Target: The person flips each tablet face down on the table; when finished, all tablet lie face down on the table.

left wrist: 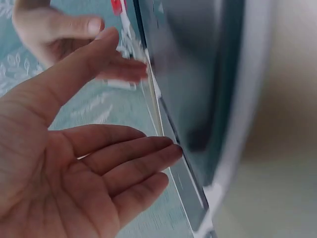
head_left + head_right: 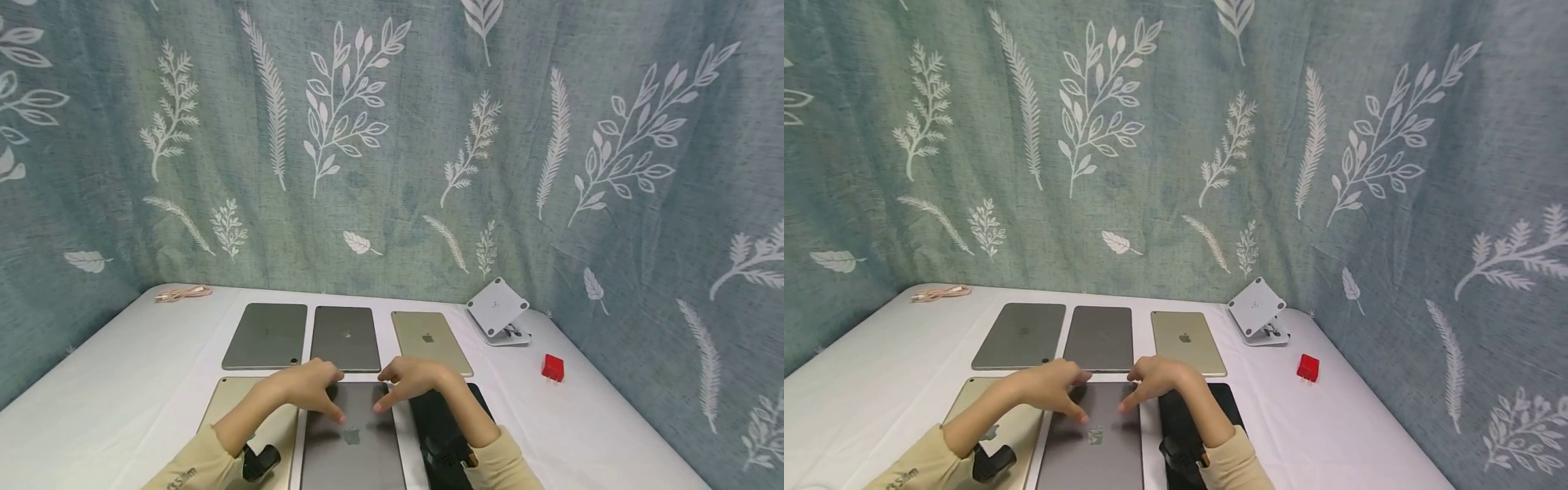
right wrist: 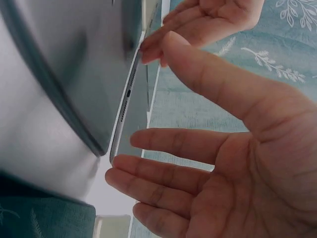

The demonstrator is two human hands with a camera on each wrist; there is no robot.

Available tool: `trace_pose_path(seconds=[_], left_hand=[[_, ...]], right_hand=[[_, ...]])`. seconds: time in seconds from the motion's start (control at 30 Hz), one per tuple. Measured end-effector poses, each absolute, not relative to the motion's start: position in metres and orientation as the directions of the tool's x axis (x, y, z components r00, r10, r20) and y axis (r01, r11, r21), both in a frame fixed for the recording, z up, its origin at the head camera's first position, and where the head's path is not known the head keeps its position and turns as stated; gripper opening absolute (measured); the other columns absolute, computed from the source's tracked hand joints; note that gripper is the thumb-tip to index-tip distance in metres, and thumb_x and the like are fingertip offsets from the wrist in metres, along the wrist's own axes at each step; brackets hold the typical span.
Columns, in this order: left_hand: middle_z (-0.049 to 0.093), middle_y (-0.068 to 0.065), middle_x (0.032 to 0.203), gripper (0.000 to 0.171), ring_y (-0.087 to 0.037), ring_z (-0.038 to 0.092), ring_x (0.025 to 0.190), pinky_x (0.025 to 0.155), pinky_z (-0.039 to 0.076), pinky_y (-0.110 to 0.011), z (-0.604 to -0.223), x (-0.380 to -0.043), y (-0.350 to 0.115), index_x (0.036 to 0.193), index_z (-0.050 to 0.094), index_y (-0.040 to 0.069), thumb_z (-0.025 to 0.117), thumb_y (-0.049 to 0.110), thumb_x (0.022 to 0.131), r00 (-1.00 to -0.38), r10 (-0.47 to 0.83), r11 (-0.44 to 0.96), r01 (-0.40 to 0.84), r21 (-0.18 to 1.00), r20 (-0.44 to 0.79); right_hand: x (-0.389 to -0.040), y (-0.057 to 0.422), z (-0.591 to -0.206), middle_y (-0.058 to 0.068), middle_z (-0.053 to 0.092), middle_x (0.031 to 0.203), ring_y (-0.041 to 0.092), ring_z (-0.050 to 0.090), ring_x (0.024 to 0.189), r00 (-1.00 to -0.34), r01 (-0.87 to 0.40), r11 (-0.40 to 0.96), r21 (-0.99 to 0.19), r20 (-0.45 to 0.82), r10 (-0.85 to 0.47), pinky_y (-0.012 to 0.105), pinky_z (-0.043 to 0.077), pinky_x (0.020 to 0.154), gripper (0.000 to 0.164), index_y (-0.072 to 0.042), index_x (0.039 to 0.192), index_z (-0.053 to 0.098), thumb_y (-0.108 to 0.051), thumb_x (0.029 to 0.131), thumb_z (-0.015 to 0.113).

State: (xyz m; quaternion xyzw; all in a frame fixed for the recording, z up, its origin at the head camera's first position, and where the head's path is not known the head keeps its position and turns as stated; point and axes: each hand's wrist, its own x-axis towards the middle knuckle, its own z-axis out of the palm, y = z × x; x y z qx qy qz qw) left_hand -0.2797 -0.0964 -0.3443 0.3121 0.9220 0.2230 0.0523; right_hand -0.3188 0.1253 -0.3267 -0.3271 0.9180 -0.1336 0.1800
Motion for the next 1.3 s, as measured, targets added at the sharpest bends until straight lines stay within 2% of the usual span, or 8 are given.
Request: trace_pose_path(seconds=[0.17, 0.37, 0.53, 0.63, 0.77, 0.97, 1.2, 1.3], left_hand=[[0.044, 0.009, 0.064, 0.036, -0.006, 0.037, 0.061, 0.053, 0.030, -0.022, -0.348, -0.280, -0.065, 0.080, 0.063, 0.004, 0.084, 0.031, 0.070, -0.779, 0.627, 0.705, 0.571, 0.421, 0.007], [0.066, 0.002, 0.084, 0.044, -0.007, 0.055, 0.073, 0.065, 0.047, -0.025, -0.342, -0.279, -0.023, 0.099, 0.069, 0.004, 0.082, 0.038, 0.073, -0.783, 0.622, 0.739, 0.581, 0.342, -0.015], [0.071, -0.001, 0.095, 0.049, -0.009, 0.064, 0.085, 0.072, 0.053, -0.024, -0.338, -0.275, 0.009, 0.107, 0.069, 0.005, 0.081, 0.038, 0.073, -0.772, 0.636, 0.741, 0.606, 0.289, -0.013], [0.072, -0.001, 0.098, 0.051, -0.010, 0.066, 0.089, 0.074, 0.054, -0.023, -0.338, -0.273, 0.025, 0.109, 0.069, 0.005, 0.082, 0.038, 0.073, -0.773, 0.635, 0.747, 0.611, 0.261, -0.009], [0.068, 0.001, 0.088, 0.048, -0.009, 0.063, 0.080, 0.069, 0.052, -0.024, -0.337, -0.271, 0.042, 0.105, 0.068, 0.006, 0.082, 0.039, 0.074, -0.793, 0.608, 0.774, 0.580, 0.253, -0.041], [0.065, 0.000, 0.085, 0.044, -0.010, 0.059, 0.073, 0.065, 0.051, -0.026, -0.343, -0.273, 0.055, 0.097, 0.067, 0.006, 0.084, 0.037, 0.071, -0.840, 0.538, 0.828, 0.511, 0.232, -0.066], [0.068, -0.005, 0.090, 0.047, -0.017, 0.066, 0.079, 0.067, 0.054, -0.031, -0.354, -0.278, 0.053, 0.094, 0.067, 0.004, 0.088, 0.034, 0.066, -0.888, 0.455, 0.870, 0.430, 0.241, -0.058], [0.070, -0.006, 0.091, 0.047, -0.018, 0.067, 0.080, 0.067, 0.054, -0.030, -0.356, -0.281, 0.052, 0.095, 0.068, 0.003, 0.088, 0.035, 0.066, -0.887, 0.458, 0.864, 0.429, 0.262, -0.055]], right_hand=[[-0.320, 0.134, -0.321, 0.019, 0.064, 0.124, 0.032, 0.061, 0.114, -0.740, -0.515, 0.766, -0.384, -0.251, -0.623, 0.036, 0.052, 0.090, 0.060, 0.007, 0.127, 0.057, -0.027, 0.081, 0.075], [-0.321, 0.155, -0.316, 0.024, 0.059, 0.129, 0.040, 0.056, 0.121, -0.756, -0.479, 0.765, -0.431, -0.239, -0.609, 0.047, 0.048, 0.098, 0.059, 0.009, 0.128, 0.055, -0.024, 0.082, 0.073], [-0.323, 0.181, -0.311, 0.029, 0.057, 0.129, 0.046, 0.054, 0.120, -0.760, -0.462, 0.754, -0.467, -0.229, -0.608, 0.053, 0.046, 0.098, 0.058, 0.012, 0.126, 0.055, -0.019, 0.081, 0.073], [-0.323, 0.196, -0.307, 0.024, 0.061, 0.126, 0.042, 0.057, 0.118, -0.788, -0.426, 0.789, -0.443, -0.246, -0.564, 0.052, 0.048, 0.096, 0.055, 0.010, 0.122, 0.059, -0.022, 0.080, 0.074], [-0.323, 0.214, -0.302, 0.018, 0.067, 0.118, 0.036, 0.061, 0.113, -0.827, -0.393, 0.836, -0.384, -0.249, -0.503, 0.049, 0.050, 0.093, 0.048, 0.006, 0.115, 0.066, -0.026, 0.080, 0.075], [-0.325, 0.236, -0.305, 0.022, 0.066, 0.117, 0.037, 0.062, 0.111, -0.895, -0.302, 0.908, -0.291, -0.242, -0.375, 0.049, 0.050, 0.092, 0.051, 0.010, 0.114, 0.064, -0.026, 0.079, 0.075], [-0.328, 0.244, -0.315, 0.015, 0.071, 0.088, 0.029, 0.070, 0.086, -0.934, -0.161, 0.962, -0.223, -0.280, -0.221, 0.045, 0.053, 0.084, 0.031, 0.005, 0.090, 0.070, -0.022, 0.077, 0.078], [-0.329, 0.246, -0.319, 0.012, 0.070, 0.083, 0.026, 0.069, 0.082, -0.938, -0.107, 0.968, -0.225, -0.300, -0.174, 0.045, 0.053, 0.082, 0.029, 0.004, 0.087, 0.069, -0.021, 0.077, 0.079]])
